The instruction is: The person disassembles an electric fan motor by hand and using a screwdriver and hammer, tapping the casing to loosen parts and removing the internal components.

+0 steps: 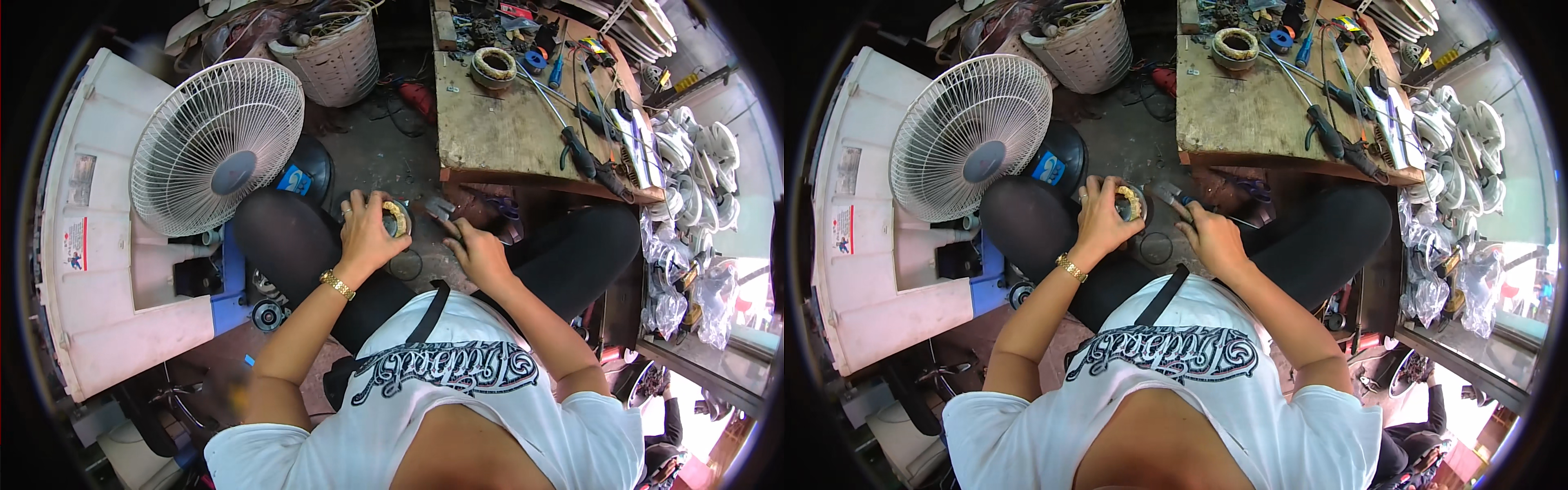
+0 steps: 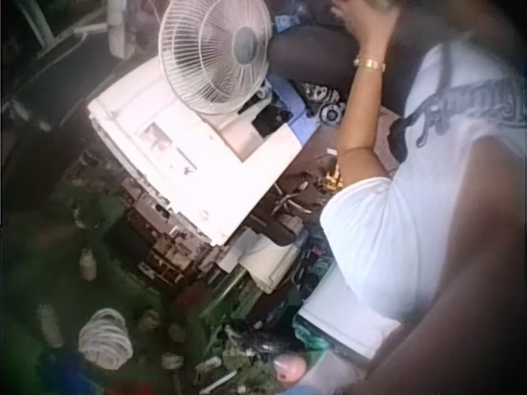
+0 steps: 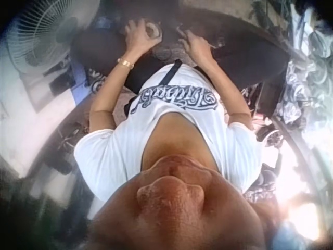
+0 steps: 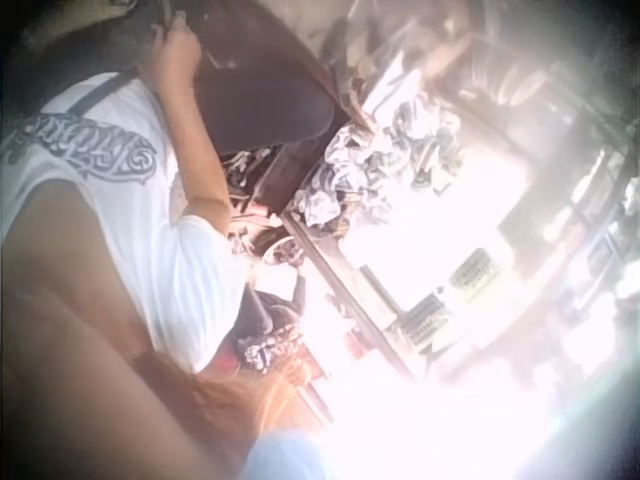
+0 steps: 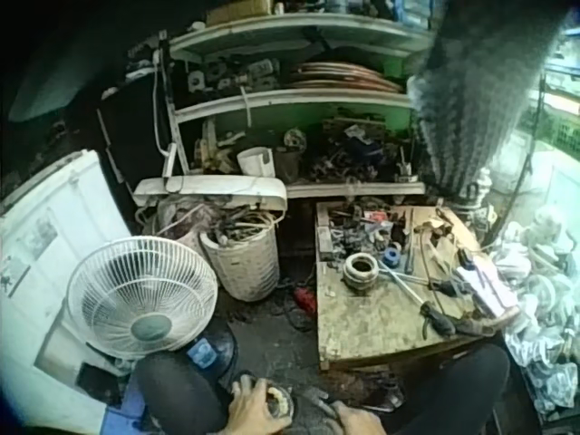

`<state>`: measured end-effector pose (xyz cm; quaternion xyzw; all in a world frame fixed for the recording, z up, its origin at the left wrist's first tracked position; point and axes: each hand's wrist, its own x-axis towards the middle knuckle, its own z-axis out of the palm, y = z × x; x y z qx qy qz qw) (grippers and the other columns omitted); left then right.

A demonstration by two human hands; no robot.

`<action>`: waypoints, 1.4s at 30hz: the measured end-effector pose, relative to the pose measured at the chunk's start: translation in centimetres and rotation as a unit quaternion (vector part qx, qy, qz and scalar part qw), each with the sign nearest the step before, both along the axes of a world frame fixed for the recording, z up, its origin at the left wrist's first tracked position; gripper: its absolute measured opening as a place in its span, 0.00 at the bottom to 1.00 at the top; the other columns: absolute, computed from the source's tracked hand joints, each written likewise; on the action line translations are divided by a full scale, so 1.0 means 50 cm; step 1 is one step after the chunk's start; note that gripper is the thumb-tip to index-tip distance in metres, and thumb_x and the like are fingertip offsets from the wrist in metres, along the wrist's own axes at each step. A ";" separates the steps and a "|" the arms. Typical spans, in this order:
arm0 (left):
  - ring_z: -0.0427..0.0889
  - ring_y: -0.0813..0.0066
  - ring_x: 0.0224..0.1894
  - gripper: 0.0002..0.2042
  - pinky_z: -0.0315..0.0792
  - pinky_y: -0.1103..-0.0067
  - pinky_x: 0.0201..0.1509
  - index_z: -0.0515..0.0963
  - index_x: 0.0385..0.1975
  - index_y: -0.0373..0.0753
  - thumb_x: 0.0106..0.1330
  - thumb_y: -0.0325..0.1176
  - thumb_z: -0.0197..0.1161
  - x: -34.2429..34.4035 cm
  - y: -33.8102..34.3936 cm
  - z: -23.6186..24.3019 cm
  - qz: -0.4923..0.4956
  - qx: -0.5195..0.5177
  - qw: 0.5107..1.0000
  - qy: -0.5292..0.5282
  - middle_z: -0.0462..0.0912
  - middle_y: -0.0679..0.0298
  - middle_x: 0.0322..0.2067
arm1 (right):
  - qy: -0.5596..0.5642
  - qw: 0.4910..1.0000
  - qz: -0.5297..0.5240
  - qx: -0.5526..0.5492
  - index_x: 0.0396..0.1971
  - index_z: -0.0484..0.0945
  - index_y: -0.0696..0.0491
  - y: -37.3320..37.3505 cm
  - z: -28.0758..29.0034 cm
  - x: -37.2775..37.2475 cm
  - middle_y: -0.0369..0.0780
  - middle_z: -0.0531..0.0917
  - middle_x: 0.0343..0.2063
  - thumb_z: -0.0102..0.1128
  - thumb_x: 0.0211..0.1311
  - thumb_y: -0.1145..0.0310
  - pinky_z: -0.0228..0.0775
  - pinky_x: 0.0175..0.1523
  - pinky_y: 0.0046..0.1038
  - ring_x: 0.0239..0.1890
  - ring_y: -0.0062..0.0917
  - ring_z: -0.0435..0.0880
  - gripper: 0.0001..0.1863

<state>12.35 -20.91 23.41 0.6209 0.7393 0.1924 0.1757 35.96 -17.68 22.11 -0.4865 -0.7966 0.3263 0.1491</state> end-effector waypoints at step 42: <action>0.70 0.42 0.57 0.44 0.73 0.58 0.60 0.66 0.63 0.40 0.41 0.36 0.80 -0.070 0.043 0.159 -0.269 -0.011 0.961 -0.064 0.67 0.47 0.54 | 0.484 0.768 -0.066 -0.414 0.64 0.66 0.58 0.065 -0.073 -0.091 0.39 0.77 0.51 0.77 0.60 0.58 0.71 0.62 0.29 0.54 0.25 0.77 0.39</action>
